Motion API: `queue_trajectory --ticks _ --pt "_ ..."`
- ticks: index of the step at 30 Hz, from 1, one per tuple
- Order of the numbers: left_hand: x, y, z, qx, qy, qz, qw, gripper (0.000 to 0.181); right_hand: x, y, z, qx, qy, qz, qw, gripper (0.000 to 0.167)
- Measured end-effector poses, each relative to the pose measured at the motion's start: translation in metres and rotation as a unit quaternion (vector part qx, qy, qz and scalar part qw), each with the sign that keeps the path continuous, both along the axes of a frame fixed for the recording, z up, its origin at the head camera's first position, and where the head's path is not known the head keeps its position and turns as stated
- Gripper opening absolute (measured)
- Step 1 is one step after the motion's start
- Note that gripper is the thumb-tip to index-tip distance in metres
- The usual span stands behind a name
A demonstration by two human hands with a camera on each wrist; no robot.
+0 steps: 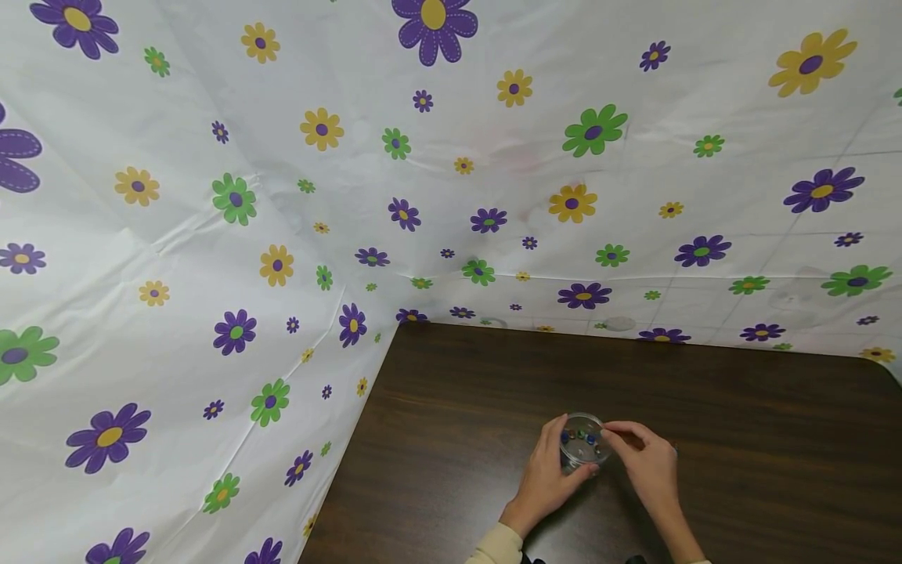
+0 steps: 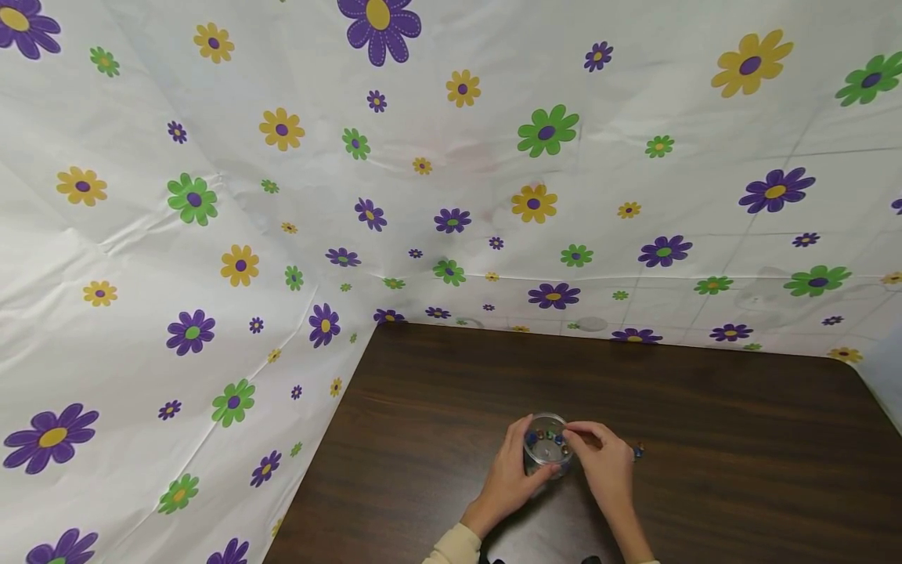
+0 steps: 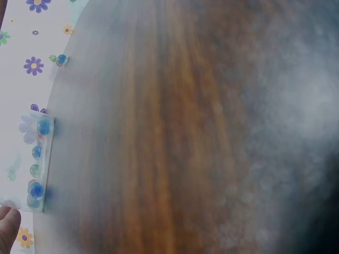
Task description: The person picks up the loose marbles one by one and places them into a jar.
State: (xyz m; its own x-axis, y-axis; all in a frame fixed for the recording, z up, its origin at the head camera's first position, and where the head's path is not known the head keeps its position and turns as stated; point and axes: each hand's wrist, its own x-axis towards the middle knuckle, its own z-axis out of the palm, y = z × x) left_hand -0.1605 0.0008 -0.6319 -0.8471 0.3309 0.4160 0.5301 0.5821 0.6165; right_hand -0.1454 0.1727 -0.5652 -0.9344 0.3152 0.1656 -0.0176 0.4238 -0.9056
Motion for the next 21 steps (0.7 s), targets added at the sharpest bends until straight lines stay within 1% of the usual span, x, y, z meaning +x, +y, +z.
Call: queue_trajectory --ticks 6,10,15,21 --pt "0.0 0.0 0.0 -0.001 0.007 0.003 1.0 0.084 0.0 0.007 0.0 -0.004 -0.023 -0.027 0.9994 0.011" --pt "0.0 0.0 -0.001 -0.004 0.008 0.005 0.9999 0.084 0.0 0.012 0.0 -0.006 -0.023 -0.036 0.9991 0.011" --pt "0.0 0.0 -0.001 -0.004 0.01 0.004 0.9999 0.084 0.0 0.02 -0.002 0.002 -0.022 -0.047 0.9987 0.011" --pt "0.0 0.0 -0.001 -0.004 0.013 0.005 0.9999 0.085 0.002 0.026 -0.003 0.02 -0.038 -0.056 0.9975 0.014"
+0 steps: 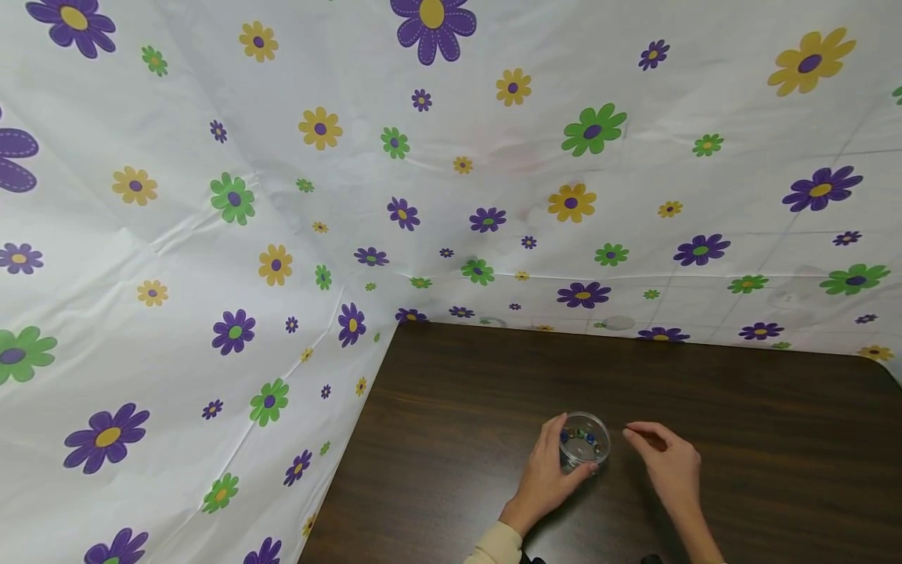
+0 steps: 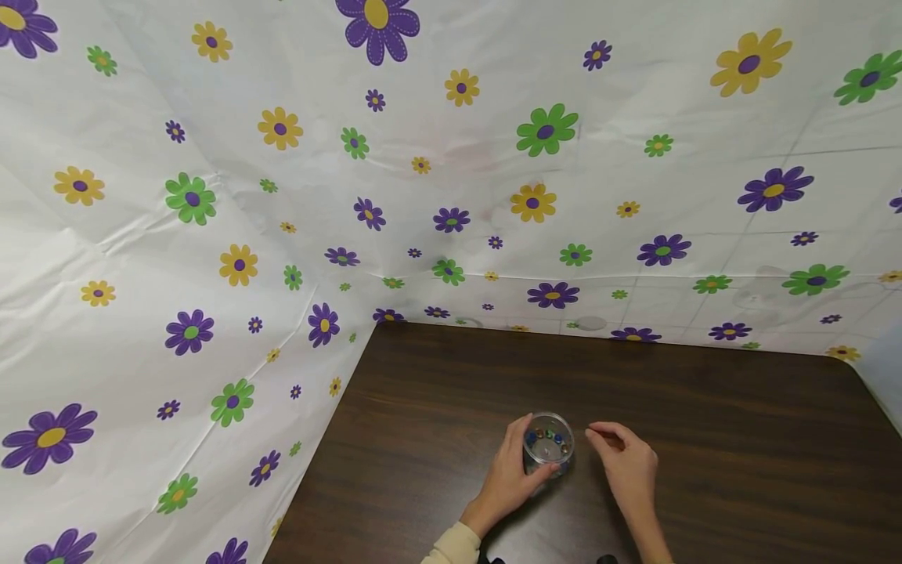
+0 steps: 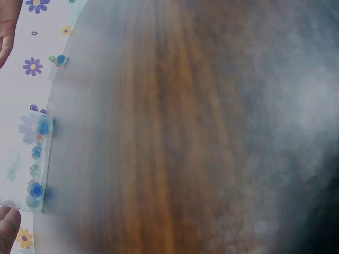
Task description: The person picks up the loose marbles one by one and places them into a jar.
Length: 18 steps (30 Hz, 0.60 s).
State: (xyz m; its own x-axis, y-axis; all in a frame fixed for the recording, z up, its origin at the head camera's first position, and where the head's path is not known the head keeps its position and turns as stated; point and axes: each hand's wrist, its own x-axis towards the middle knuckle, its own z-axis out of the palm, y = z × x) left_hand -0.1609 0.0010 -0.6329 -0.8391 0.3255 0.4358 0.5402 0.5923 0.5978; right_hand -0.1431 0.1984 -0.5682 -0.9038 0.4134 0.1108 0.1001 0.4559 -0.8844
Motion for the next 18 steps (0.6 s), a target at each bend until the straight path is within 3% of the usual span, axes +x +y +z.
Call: queue_trajectory --ticks 18 --pt "-0.001 0.001 -0.002 -0.004 -0.002 0.003 1.0 0.085 -0.002 0.021 -0.017 0.063 -0.007 -0.033 0.9974 0.009"
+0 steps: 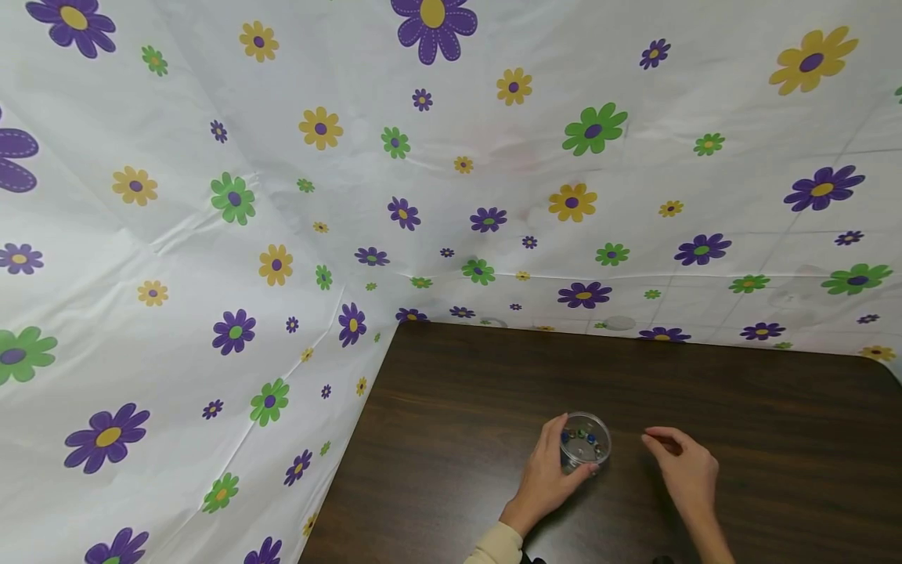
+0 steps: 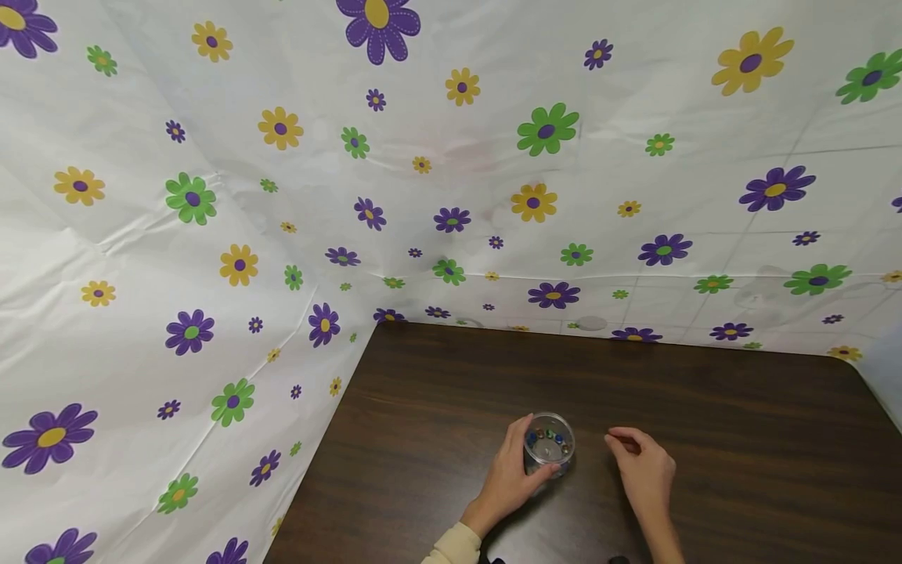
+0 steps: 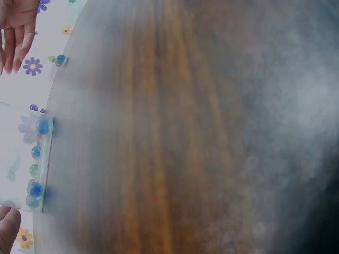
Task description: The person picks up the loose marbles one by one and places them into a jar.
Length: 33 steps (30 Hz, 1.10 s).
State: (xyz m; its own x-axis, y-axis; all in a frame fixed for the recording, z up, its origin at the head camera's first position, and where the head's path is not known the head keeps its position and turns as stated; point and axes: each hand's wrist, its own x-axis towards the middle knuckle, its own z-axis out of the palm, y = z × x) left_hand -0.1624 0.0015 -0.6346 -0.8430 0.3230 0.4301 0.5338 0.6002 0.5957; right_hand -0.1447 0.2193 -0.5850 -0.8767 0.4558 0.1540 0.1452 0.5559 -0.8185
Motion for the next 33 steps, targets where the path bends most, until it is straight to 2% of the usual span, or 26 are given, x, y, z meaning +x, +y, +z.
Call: queue_trajectory --ticks 9,16,26,33 --pt "0.001 0.0 0.001 0.001 -0.011 -0.001 0.9999 0.084 0.003 0.014 -0.007 0.031 -0.027 -0.014 0.9991 0.012" --pt "0.001 0.0 0.001 0.0 -0.009 0.0 1.0 0.084 0.005 0.023 -0.014 0.049 -0.018 -0.017 0.9985 0.015" --pt "0.001 0.0 0.002 0.001 -0.014 -0.001 0.9999 0.084 0.008 0.03 -0.021 0.048 -0.041 -0.006 0.998 0.017" --pt "0.001 0.0 0.002 0.001 -0.018 -0.001 0.9998 0.084 0.009 0.034 -0.026 0.05 -0.037 0.001 0.9981 0.017"
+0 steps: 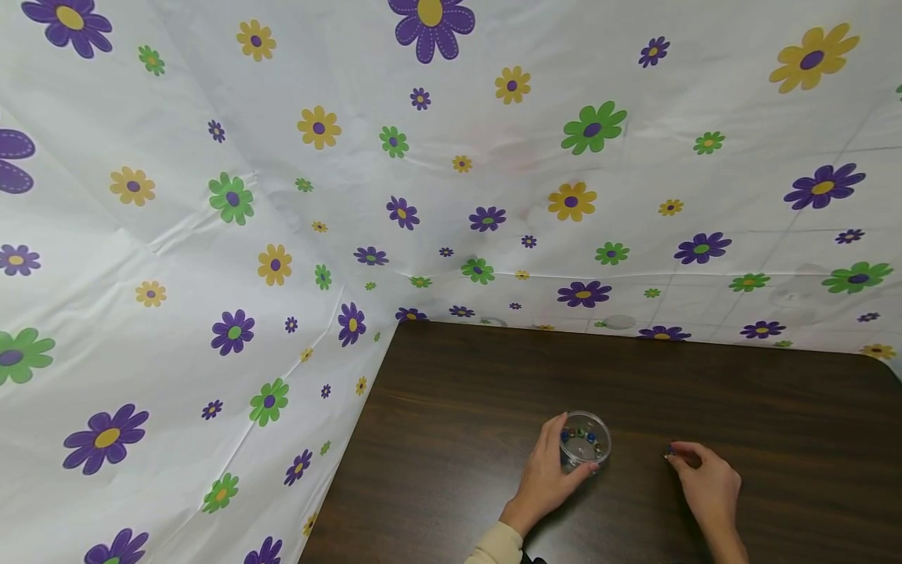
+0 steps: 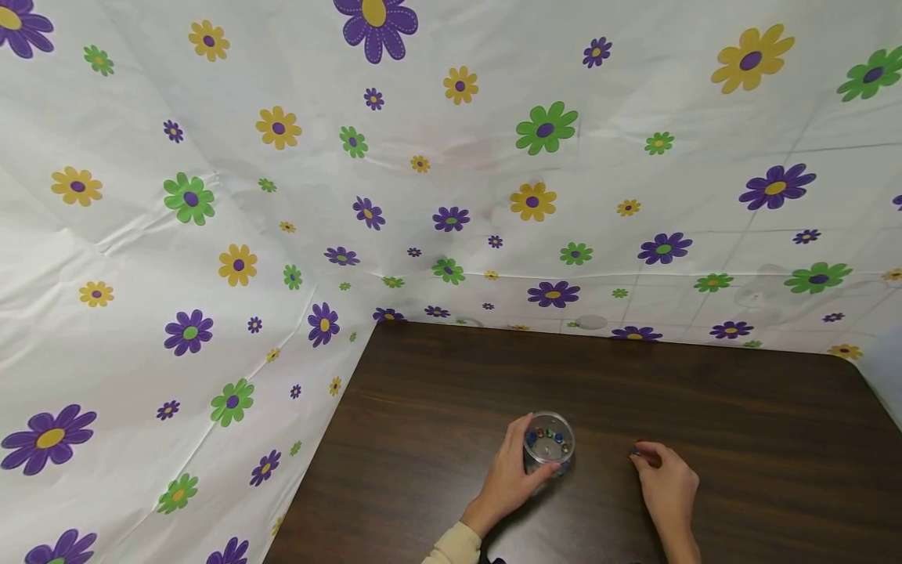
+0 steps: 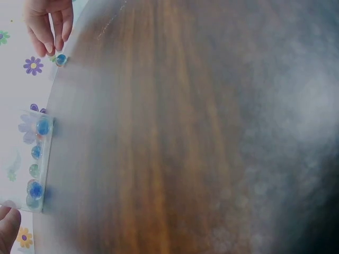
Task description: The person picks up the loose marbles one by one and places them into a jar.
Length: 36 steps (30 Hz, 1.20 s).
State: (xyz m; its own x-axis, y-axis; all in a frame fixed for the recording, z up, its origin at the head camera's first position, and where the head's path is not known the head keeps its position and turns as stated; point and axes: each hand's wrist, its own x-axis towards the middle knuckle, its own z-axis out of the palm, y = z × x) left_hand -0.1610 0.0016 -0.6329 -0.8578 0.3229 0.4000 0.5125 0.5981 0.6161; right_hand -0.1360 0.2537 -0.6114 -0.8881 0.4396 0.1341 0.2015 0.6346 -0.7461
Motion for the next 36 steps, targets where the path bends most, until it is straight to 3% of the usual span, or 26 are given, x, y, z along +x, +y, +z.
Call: queue_trajectory --ticks 12,36 --pt "-0.0002 -0.0002 -0.0011 -0.001 -0.001 0.002 1.0 0.085 0.0004 0.0028 -0.0081 0.003 -0.006 0.01 0.9999 0.016" --pt "-0.0015 0.0003 -0.0035 0.0 0.019 0.0 0.9998 0.085 -0.0037 0.0012 -0.0085 0.004 -0.014 0.017 0.9997 0.014"
